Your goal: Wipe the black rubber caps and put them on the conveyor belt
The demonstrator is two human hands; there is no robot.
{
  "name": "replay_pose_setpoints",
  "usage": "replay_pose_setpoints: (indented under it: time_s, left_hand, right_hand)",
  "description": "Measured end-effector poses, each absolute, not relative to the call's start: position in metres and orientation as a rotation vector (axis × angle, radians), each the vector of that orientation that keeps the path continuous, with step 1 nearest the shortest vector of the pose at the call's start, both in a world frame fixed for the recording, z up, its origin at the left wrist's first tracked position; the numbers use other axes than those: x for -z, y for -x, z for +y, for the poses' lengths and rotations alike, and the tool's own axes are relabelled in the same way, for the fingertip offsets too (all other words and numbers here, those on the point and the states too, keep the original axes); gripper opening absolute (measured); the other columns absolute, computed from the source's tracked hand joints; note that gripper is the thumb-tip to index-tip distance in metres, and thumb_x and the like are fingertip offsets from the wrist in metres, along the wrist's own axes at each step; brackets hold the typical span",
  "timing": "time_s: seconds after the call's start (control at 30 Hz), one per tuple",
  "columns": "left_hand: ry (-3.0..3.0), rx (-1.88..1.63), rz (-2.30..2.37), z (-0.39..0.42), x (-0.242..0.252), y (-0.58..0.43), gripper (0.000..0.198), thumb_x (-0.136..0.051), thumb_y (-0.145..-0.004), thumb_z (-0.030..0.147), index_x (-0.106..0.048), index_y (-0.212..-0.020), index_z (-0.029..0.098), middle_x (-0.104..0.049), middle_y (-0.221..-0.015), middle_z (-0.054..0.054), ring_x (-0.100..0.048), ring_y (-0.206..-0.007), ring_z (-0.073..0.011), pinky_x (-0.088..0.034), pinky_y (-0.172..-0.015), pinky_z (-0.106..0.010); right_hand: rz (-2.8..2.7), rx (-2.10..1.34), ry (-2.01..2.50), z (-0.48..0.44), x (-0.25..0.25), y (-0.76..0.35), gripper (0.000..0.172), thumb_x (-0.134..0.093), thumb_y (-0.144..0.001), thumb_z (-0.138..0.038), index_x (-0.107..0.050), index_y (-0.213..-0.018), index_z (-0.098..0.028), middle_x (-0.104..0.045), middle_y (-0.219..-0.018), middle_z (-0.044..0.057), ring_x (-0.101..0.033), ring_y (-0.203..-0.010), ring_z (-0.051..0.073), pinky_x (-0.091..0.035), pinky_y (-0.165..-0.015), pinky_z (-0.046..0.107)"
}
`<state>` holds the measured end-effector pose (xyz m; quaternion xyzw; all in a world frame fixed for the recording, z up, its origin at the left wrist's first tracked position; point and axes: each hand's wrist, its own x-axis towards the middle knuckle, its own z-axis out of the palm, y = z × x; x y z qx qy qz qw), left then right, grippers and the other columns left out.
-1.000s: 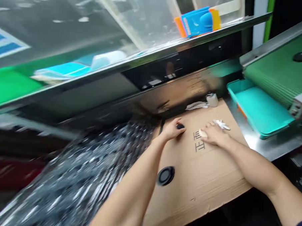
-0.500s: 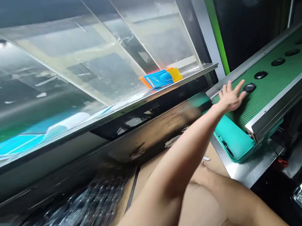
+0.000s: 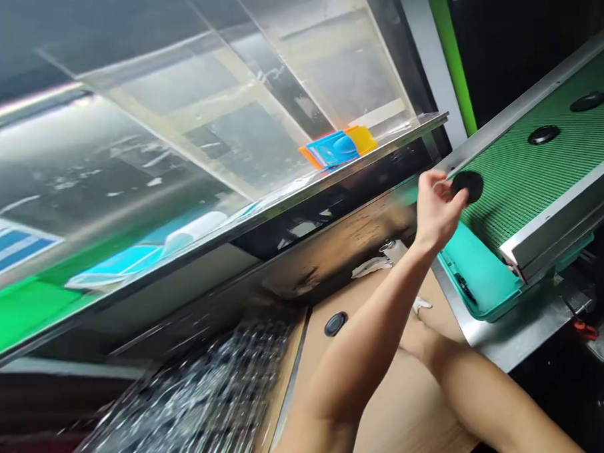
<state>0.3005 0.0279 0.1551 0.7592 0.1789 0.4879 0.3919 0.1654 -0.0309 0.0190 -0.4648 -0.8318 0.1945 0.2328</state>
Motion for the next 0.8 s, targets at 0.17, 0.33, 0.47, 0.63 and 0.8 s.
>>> replay_pose_setpoints:
  time_s: [0.17, 0.33, 0.47, 0.63, 0.8]
  left_hand:
    - [-1.24, -1.217, 0.845, 0.022, -0.095, -0.119, 0.044, -0.087, -0.07, 0.027, -0.065, -0.107, 0.018, -0.073, -0.102, -0.004, -0.071, -0.083, -0.0141, -0.063, -0.078, -0.029]
    - [-0.62, -1.377, 0.983, 0.022, -0.036, -0.018, 0.024, -0.074, -0.073, 0.003, -0.06, -0.088, 0.017, -0.072, -0.088, -0.003, -0.071, -0.08, -0.0144, -0.063, -0.084, -0.033]
    - [-0.506, -1.385, 0.935, 0.019, 0.0, -0.007, 0.017, -0.064, -0.08, 0.0, -0.059, -0.085, 0.016, -0.073, -0.089, -0.007, -0.072, -0.084, -0.0171, -0.062, -0.086, -0.034]
    - [-0.412, -1.277, 0.655, 0.002, 0.016, -0.018, 0.004, -0.064, -0.091, 0.015, -0.067, -0.094, 0.016, -0.074, -0.102, -0.009, -0.072, -0.093, -0.0177, -0.059, -0.097, -0.034]
    - [-0.321, -1.228, 0.518, 0.004, 0.007, -0.019, 0.034, -0.048, -0.106, 0.039, -0.071, -0.096, 0.015, -0.074, -0.098, -0.01, -0.071, -0.092, -0.0192, -0.056, -0.1, -0.032]
  right_hand:
    - [-2.152, -0.445, 1.56, -0.023, -0.002, -0.159, 0.045, -0.064, -0.092, -0.037, -0.068, -0.13, -0.014, -0.067, -0.136, 0.019, -0.058, -0.129, 0.038, -0.043, -0.111, 0.051]
    - [-2.027, -0.316, 1.64, -0.015, 0.009, -0.156, 0.042, -0.057, -0.099, -0.042, -0.068, -0.131, -0.017, -0.068, -0.126, 0.018, -0.059, -0.123, 0.035, -0.044, -0.107, 0.047]
    - [-1.734, -0.191, 1.63, -0.005, 0.019, -0.16, 0.05, -0.059, -0.1, -0.047, -0.062, -0.143, -0.021, -0.068, -0.124, 0.014, -0.06, -0.118, 0.029, -0.045, -0.106, 0.041]
    - [-1.763, -0.116, 1.425, -0.004, 0.03, -0.152, 0.046, -0.061, -0.1, -0.049, -0.069, -0.136, -0.023, -0.068, -0.12, 0.013, -0.061, -0.113, 0.029, -0.047, -0.104, 0.043]
    - [-1.958, 0.049, 1.25, -0.02, 0.03, -0.134, 0.044, -0.052, -0.103, -0.041, -0.068, -0.14, -0.023, -0.064, -0.127, 0.016, -0.057, -0.113, 0.032, -0.05, -0.097, 0.046]
